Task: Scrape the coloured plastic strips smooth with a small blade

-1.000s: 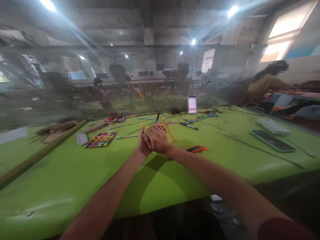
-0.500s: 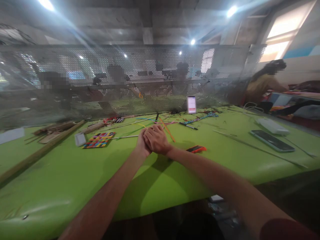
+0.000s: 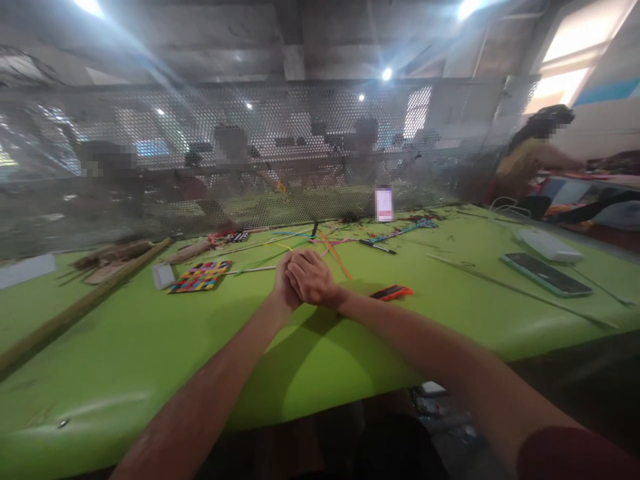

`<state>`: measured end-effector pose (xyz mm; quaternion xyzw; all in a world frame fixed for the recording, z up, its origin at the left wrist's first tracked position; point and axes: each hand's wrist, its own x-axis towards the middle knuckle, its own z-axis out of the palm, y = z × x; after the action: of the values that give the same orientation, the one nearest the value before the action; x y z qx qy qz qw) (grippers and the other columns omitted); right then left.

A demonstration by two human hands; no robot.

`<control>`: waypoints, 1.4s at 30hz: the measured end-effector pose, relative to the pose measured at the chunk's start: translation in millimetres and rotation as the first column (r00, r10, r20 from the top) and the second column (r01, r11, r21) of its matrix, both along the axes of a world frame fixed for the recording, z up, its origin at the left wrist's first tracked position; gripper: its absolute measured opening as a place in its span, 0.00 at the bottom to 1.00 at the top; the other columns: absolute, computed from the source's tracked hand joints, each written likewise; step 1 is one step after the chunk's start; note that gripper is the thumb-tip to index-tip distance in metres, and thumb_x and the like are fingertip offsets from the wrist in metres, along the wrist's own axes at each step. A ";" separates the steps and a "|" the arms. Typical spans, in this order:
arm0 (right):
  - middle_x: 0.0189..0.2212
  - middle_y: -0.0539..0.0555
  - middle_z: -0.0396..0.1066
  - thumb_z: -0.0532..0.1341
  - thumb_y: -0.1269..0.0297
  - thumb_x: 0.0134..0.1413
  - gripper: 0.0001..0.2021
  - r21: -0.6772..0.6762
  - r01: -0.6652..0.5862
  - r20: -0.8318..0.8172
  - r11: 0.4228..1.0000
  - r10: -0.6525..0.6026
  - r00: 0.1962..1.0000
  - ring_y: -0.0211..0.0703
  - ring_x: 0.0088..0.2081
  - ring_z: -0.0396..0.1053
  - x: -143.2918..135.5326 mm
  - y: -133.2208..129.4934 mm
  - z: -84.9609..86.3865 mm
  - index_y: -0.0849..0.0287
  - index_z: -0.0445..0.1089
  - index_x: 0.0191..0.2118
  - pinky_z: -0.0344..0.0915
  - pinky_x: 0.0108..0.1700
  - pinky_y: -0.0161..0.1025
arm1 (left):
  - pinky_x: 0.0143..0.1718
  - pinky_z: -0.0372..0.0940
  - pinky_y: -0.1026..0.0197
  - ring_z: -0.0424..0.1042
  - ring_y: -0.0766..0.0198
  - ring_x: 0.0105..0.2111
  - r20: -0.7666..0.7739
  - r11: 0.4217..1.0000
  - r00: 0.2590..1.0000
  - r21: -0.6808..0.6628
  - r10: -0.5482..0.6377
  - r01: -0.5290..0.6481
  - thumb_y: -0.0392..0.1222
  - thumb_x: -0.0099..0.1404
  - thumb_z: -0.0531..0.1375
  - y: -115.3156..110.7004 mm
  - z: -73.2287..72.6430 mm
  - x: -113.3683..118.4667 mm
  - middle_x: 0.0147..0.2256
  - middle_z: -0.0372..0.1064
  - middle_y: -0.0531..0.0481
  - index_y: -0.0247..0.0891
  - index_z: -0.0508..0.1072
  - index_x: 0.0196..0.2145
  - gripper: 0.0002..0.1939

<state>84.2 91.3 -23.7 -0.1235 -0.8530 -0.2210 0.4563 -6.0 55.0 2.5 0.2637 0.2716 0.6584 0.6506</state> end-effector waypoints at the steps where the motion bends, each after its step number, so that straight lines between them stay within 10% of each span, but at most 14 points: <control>1: 0.37 0.59 0.69 0.47 0.66 0.73 0.17 0.000 0.000 0.000 1.000 0.000 1.000 0.46 0.41 0.58 -0.4 -0.1 -0.9 0.62 0.69 0.35 0.62 0.50 0.47 | 0.20 0.62 0.70 0.62 0.72 0.15 0.016 1.000 1.000 -0.005 0.000 0.000 0.38 0.73 0.51 -0.7 0.6 0.6 0.15 0.59 0.57 0.40 0.62 0.22 0.20; 20: 0.41 0.58 0.69 0.50 0.63 0.71 0.14 -0.096 0.161 0.096 0.982 -0.152 0.984 0.49 0.45 0.59 1.8 -8.9 12.1 0.61 0.70 0.39 0.56 0.52 0.49 | 0.31 0.70 0.67 0.72 0.68 0.24 0.144 0.998 0.987 0.027 -0.066 0.063 0.38 0.75 0.51 -7.2 8.4 -0.2 0.22 0.68 0.55 0.39 0.68 0.27 0.16; 29: 0.49 0.62 0.71 0.58 0.50 0.66 0.20 -0.330 0.175 0.141 0.927 -0.135 0.981 0.51 0.49 0.62 -1.1 -9.1 18.5 0.64 0.69 0.49 0.55 0.57 0.51 | 0.45 0.73 0.60 0.78 0.61 0.36 0.130 0.994 0.992 0.113 -0.009 -0.006 0.44 0.73 0.52 7.6 -10.3 -5.6 0.31 0.76 0.53 0.40 0.74 0.36 0.13; 42: 0.46 0.60 0.71 0.52 0.62 0.70 0.12 -0.394 0.168 -0.073 0.903 -0.213 0.974 0.48 0.48 0.64 -7.3 -15.8 18.9 0.63 0.69 0.46 0.61 0.55 0.44 | 0.55 0.69 0.51 0.76 0.52 0.51 0.138 0.993 0.983 0.041 -0.118 0.114 0.54 0.74 0.46 -1.2 1.5 8.1 0.40 0.79 0.42 0.36 0.76 0.43 0.24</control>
<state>77.0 75.5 -4.8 -0.3063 -0.8359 -0.0851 0.4474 2.1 53.8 4.0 0.2429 0.1984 0.6406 0.7009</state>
